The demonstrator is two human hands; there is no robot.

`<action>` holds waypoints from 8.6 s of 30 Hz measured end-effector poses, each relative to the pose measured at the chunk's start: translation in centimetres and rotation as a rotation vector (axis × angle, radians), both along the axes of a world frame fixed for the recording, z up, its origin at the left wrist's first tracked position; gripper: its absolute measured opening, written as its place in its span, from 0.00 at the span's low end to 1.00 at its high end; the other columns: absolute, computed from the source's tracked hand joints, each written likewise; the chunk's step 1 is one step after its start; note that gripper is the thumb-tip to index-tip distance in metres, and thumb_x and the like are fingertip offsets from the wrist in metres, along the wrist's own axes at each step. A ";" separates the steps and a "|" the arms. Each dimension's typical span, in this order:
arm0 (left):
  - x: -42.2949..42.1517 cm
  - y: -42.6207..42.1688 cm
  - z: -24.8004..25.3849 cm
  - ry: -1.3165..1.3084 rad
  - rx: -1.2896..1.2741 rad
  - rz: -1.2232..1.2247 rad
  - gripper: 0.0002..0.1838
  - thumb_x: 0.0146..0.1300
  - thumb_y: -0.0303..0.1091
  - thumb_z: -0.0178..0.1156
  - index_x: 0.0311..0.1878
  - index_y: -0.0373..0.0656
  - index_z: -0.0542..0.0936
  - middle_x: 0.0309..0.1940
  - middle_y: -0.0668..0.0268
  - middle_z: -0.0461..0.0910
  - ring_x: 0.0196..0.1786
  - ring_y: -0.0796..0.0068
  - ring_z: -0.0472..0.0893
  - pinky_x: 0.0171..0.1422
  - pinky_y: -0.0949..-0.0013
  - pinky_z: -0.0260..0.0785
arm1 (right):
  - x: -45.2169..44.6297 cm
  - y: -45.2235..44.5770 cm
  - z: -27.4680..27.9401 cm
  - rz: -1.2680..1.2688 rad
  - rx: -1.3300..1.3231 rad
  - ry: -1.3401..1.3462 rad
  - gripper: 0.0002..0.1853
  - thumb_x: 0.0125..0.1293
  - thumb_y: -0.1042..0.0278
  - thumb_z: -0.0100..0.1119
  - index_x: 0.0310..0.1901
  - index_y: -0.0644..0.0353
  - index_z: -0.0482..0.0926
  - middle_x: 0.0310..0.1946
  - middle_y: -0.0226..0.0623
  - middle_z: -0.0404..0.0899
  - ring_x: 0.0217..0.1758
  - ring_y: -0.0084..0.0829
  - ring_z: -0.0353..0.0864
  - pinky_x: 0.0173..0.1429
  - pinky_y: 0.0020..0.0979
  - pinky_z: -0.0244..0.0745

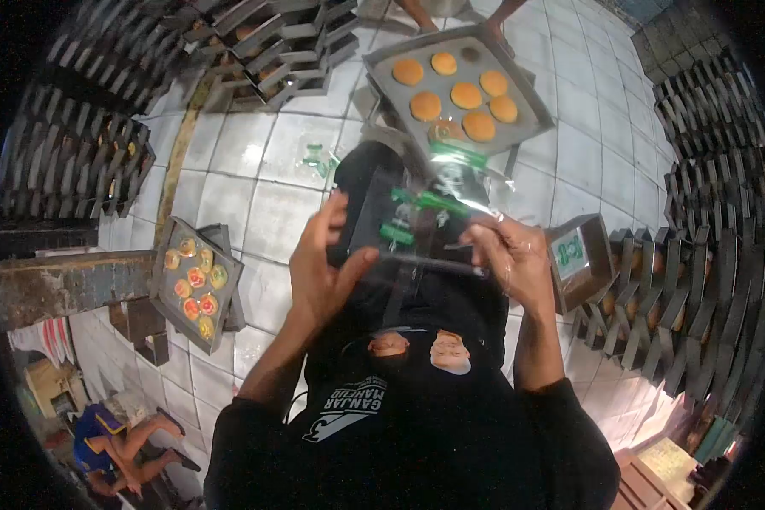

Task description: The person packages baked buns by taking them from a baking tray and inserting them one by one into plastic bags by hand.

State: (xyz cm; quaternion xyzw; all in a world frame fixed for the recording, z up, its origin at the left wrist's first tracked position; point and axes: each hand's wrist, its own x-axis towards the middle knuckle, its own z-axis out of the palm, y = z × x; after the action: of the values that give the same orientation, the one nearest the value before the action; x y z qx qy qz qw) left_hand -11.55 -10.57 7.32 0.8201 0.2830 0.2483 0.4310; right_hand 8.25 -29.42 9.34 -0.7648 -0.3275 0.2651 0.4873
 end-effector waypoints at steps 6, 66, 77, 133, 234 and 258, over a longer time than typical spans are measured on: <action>4.8 5.2 -3.8 -0.170 -0.993 -0.346 0.21 0.74 0.39 0.62 0.60 0.31 0.80 0.46 0.55 0.86 0.47 0.69 0.87 0.55 0.63 0.80 | 8.4 3.7 -4.0 0.471 0.321 0.598 0.19 0.74 0.64 0.64 0.60 0.66 0.77 0.45 0.49 0.88 0.38 0.32 0.87 0.44 0.32 0.84; 6.7 1.0 -2.1 -0.724 -1.227 0.024 0.26 0.82 0.42 0.50 0.76 0.42 0.65 0.72 0.60 0.71 0.74 0.65 0.71 0.81 0.59 0.60 | -3.7 11.9 -3.6 0.261 0.230 -0.734 0.30 0.65 0.80 0.56 0.71 0.63 0.69 0.68 0.52 0.74 0.75 0.53 0.69 0.79 0.61 0.56; 11.0 3.7 -2.8 -0.930 -1.321 0.124 0.23 0.78 0.39 0.57 0.71 0.47 0.68 0.59 0.60 0.78 0.60 0.64 0.80 0.66 0.55 0.76 | -1.5 13.1 -2.4 0.283 0.246 -0.783 0.23 0.62 0.76 0.59 0.61 0.65 0.75 0.56 0.54 0.80 0.62 0.55 0.78 0.75 0.55 0.66; 6.3 8.4 -4.6 -0.508 -0.371 0.323 0.12 0.80 0.35 0.56 0.42 0.37 0.81 0.41 0.68 0.79 0.44 0.81 0.76 0.52 0.74 0.70 | 4.0 14.5 -2.2 0.003 0.222 0.603 0.16 0.78 0.58 0.60 0.30 0.56 0.78 0.21 0.17 0.65 0.21 0.14 0.57 0.26 0.23 0.50; 9.6 3.1 -0.4 -0.454 -1.451 0.016 0.23 0.82 0.48 0.44 0.59 0.38 0.78 0.59 0.57 0.83 0.64 0.61 0.80 0.70 0.53 0.73 | -0.6 7.5 -0.6 0.134 0.400 -0.942 0.26 0.52 0.79 0.71 0.56 0.58 0.81 0.55 0.45 0.80 0.60 0.50 0.81 0.62 0.43 0.81; 6.0 0.0 -3.2 -0.760 -1.292 0.104 0.21 0.78 0.44 0.56 0.65 0.42 0.75 0.61 0.67 0.80 0.66 0.72 0.76 0.75 0.62 0.64 | -4.5 11.4 -3.8 0.285 0.234 -0.721 0.26 0.67 0.84 0.54 0.68 0.66 0.72 0.67 0.57 0.73 0.75 0.58 0.69 0.77 0.46 0.68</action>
State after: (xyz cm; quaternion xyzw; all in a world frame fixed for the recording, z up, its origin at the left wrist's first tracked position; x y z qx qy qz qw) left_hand -5.60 -10.53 4.14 0.2472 0.2424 0.3186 0.8824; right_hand 3.71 -18.07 5.55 -0.6949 -0.6083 0.0058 0.3835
